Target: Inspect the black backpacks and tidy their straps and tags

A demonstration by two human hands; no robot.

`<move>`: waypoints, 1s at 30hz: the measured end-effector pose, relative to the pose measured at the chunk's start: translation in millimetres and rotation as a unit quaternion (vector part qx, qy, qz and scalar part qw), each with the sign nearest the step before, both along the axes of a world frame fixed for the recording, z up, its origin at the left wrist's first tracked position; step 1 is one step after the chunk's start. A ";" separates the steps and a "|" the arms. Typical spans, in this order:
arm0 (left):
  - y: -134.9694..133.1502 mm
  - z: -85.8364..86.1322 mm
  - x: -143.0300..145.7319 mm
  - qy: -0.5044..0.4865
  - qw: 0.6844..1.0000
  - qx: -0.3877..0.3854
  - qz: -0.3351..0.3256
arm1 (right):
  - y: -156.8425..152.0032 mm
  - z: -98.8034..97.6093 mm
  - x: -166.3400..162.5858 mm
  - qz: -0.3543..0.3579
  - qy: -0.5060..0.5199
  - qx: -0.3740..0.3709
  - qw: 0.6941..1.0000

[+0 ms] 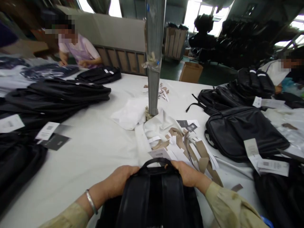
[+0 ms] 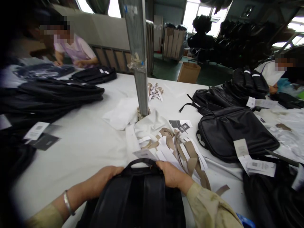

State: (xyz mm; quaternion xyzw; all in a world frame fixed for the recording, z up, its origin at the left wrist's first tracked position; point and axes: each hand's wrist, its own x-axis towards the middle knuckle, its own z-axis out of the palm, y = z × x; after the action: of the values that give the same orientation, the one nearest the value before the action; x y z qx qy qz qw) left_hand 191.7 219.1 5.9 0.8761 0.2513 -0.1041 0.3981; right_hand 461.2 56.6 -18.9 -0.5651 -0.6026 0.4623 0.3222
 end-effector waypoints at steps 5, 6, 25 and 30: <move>2.2 -30.8 -8.7 0.144 0.980 0.106 0.087 | -9.1 -24.1 0.8 -0.139 -0.149 -0.075 0.976; 1.6 -36.5 -9.9 0.156 0.976 0.114 0.100 | -11.2 -27.5 -0.4 -0.158 -0.180 -0.087 0.967; -3.0 -104.2 -29.0 -0.001 0.970 0.175 0.166 | -81.1 -67.1 -39.9 -0.102 -0.533 0.000 0.840; 1.2 -102.7 -24.7 0.001 0.968 0.207 0.143 | -94.2 -77.8 -50.6 -0.060 -0.511 -0.050 0.856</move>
State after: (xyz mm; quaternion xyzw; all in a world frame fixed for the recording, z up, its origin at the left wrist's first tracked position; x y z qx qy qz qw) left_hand 167.0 220.3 -96.8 0.8940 0.3908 0.0073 0.2191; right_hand 410.6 -37.7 -96.7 -0.7719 -0.6239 0.1173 -0.0330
